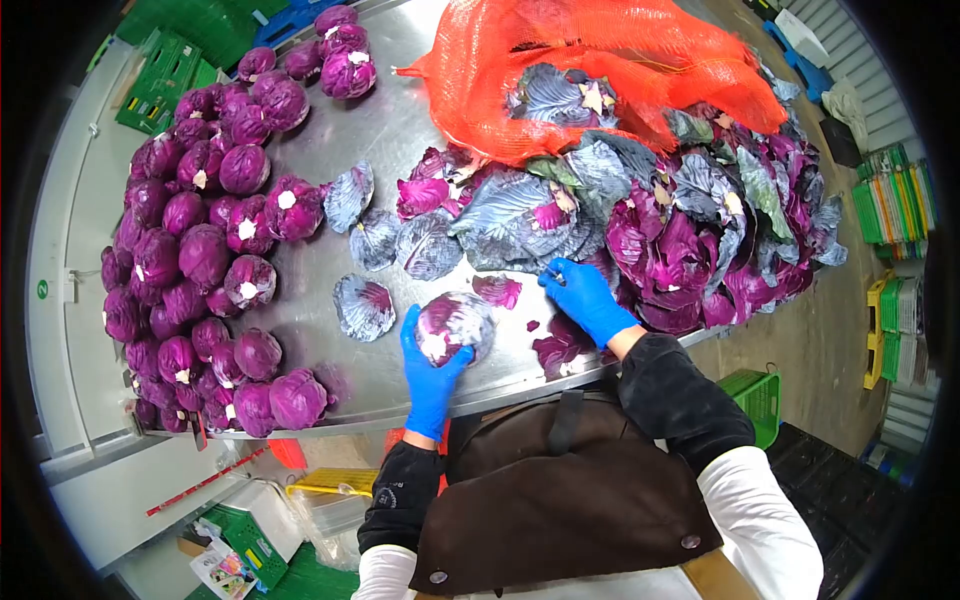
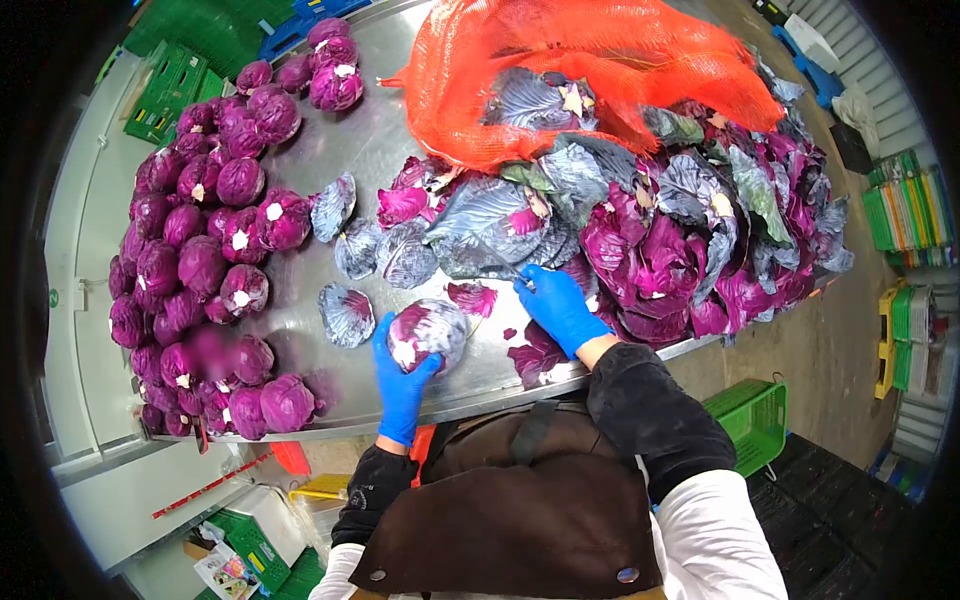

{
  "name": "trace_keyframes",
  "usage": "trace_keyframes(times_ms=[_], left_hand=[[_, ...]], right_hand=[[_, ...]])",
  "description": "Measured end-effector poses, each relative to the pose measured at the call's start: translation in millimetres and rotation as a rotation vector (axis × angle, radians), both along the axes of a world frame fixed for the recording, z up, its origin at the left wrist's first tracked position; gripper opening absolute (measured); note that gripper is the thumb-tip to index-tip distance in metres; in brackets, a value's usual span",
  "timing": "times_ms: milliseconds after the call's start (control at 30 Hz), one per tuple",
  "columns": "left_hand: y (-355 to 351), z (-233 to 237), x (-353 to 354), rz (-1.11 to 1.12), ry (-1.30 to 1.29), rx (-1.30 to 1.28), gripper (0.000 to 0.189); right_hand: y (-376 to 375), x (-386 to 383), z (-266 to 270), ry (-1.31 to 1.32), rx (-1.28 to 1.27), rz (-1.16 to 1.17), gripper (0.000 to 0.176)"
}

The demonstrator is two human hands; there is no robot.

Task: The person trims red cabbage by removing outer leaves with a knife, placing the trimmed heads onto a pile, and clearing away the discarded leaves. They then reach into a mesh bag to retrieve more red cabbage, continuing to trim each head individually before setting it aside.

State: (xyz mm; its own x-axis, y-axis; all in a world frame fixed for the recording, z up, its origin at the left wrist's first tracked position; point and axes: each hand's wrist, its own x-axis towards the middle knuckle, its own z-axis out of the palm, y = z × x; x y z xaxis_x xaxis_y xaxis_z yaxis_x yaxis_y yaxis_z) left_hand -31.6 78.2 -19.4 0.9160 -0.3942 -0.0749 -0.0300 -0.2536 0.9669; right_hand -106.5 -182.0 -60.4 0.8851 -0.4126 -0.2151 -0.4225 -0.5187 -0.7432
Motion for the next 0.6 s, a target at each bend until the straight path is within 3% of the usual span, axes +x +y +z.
trace_keyframes(times_ms=[33,67,133,200,267,333,400,467,533,600], left_hand=[[-1.0,-0.9,-2.1,-0.049,-0.022,0.061,0.093],[-2.8,-1.6,-3.9,-0.053,-0.021,0.062,0.093],[-4.4,-1.0,-5.2,-0.223,-0.252,0.144,0.094],[-0.4,-1.9,-5.7,-0.270,-0.276,0.175,0.096],[6.1,-12.2,-3.0,-0.262,-0.266,0.117,0.097],[9.3,-10.0,-5.4,-0.265,-0.240,0.119,0.098],[14.6,-11.8,0.4,-0.279,-0.214,0.025,0.091],[24.2,-15.3,-6.1,-0.220,-0.090,-0.046,0.089],[15.0,-1.8,7.1,-0.347,-0.186,0.028,0.087],[5.9,4.3,11.7,-0.445,-0.231,0.041,0.087]], right_hand=[[10.9,7.0,20.2,-0.060,-0.005,0.015,0.031],[25.8,10.5,43.7,0.012,0.247,-0.019,0.046],[50.7,30.0,35.6,-0.149,0.359,0.066,0.057],[52.0,33.9,61.7,0.154,0.543,0.164,0.057],[56.9,32.4,28.8,0.066,0.516,0.143,0.048],[57.8,28.6,3.1,-0.127,0.331,0.097,0.034],[47.4,21.6,1.9,0.086,0.419,-0.057,0.022],[41.8,20.4,-1.5,0.181,0.109,0.116,0.029],[39.1,26.9,56.8,0.037,0.130,0.094,0.034],[43.0,33.4,70.9,-0.092,0.150,0.084,0.039]])
